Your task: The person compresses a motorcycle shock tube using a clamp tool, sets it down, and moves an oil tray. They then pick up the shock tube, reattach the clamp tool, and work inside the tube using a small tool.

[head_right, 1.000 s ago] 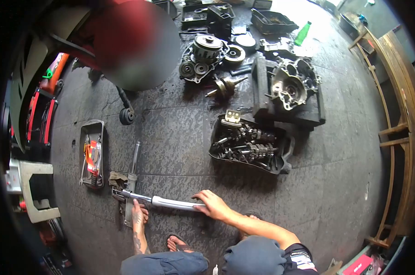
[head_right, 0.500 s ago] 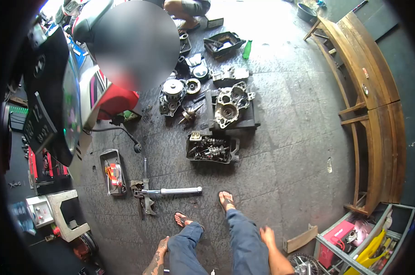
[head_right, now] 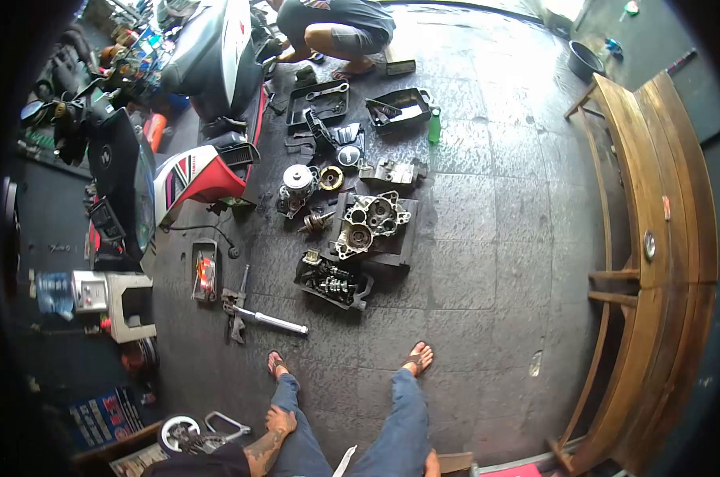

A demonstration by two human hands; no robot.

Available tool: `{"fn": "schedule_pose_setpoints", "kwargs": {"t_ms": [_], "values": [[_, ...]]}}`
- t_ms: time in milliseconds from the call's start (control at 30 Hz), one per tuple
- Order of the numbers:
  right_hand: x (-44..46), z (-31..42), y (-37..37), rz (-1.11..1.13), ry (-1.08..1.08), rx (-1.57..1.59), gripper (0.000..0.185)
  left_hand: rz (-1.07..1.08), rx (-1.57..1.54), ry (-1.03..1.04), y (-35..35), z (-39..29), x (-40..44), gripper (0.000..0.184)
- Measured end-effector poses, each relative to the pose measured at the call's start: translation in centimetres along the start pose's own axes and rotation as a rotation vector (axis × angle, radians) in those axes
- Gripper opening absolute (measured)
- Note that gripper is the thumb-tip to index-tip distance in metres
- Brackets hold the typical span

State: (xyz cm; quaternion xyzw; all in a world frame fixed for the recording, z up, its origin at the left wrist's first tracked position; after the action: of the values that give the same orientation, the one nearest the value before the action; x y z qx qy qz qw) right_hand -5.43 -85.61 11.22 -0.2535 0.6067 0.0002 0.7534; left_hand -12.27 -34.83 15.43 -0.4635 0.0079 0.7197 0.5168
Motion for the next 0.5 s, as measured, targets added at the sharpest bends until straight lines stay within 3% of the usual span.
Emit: {"fn": "schedule_pose_setpoints", "kwargs": {"t_ms": [33,167,400,500], "values": [[0.2,0.0,-1.3,0.016,-0.004,-0.012,0.043,-0.062,-0.025,0.084,-0.9,-2.1,-1.4,0.09],[-1.0,-0.1,-3.1,0.13,-0.015,-0.06,0.043,0.268,-0.006,0.25,-4.3,-10.6,-9.8,0.087],[-3.3,0.7,-3.8,0.299,-0.087,-0.169,0.042,0.346,0.381,0.352,0.6,-14.1,-16.8,0.084],[-3.4,0.9,-4.7,0.341,-0.121,-0.261,0.042,0.308,0.26,0.384,-0.2,-14.6,-17.3,0.079]]}}
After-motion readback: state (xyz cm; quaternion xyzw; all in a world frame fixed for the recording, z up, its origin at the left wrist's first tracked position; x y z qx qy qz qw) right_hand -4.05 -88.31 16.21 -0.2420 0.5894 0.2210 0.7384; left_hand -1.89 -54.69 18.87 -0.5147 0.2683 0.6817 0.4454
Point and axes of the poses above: each hand's wrist, its own x-axis towards the middle knuckle, its own y-axis out of the palm, z = x × y, the point moved 9 cm from there along x, towards the middle knuckle, and after that the axes turned 7 degrees about x, right-handed, at the moved point
